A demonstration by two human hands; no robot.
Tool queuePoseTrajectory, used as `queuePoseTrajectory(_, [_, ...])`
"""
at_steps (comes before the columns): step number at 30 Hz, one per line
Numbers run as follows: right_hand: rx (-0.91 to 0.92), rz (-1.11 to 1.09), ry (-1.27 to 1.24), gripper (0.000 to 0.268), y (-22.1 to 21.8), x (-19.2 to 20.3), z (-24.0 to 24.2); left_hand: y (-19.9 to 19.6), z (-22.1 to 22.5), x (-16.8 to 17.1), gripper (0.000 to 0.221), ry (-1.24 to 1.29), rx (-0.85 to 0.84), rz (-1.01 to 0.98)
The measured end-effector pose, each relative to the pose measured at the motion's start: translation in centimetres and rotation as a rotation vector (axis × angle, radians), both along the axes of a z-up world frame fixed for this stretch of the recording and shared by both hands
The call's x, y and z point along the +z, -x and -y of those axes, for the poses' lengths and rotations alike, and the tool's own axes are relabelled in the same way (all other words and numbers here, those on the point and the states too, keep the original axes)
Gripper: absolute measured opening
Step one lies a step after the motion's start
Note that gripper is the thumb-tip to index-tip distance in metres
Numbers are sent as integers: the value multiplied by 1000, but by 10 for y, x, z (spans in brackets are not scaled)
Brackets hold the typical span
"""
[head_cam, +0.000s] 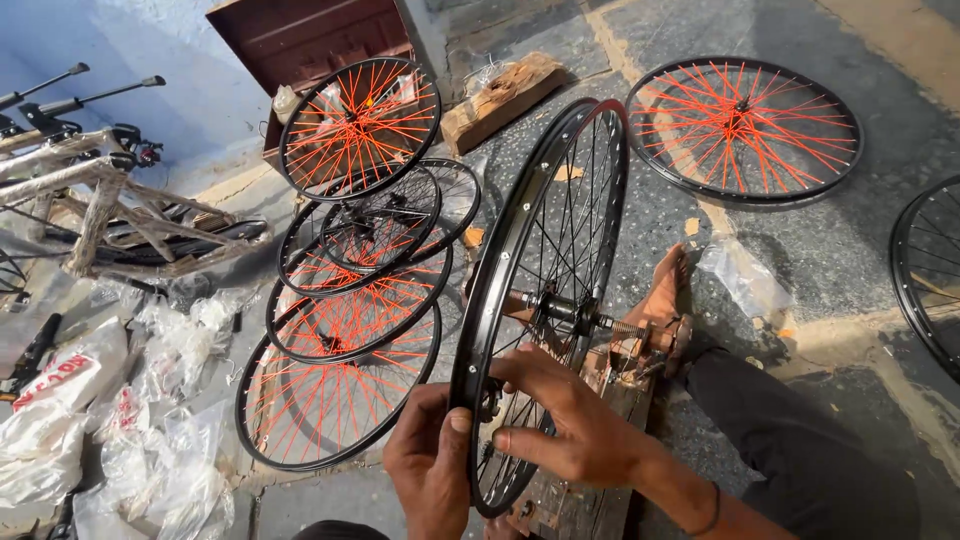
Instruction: The person mounts a bicycle wheel onto a truing stand, spins it, and adjusts the spokes before removing it to repeat the process with a new rim. They pick up a rim from the floor, inspect it, and mount it onto the stand.
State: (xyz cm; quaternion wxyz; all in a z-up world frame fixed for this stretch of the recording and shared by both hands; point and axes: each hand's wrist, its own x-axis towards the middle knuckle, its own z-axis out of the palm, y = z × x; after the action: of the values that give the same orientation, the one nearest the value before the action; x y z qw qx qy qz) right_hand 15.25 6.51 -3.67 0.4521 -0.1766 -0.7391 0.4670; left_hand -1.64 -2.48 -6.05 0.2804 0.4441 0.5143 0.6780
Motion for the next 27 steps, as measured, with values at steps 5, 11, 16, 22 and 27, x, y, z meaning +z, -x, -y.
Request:
queuePoseTrajectory(5, [48,191,-228,29,4,4,-6,6,0,-7,18,71,-6,-20])
queuePoseTrajectory(11, [-449,68,-731,27,27,-25,-7,-2,1,0,23,158,106,-31])
queuePoseTrajectory(16, [-583,-114,-501,34,46,-24,36,-10,-1,27,25,239,104,-8])
queuePoseTrajectory(22, [-522,-135,-287,23,37,-27,15,-13,-17,64,27,151,-103,28])
queuePoseTrajectory(27, [-494,-196,117,13,7,-70,10,-13,-4,46,39,99,-139,106])
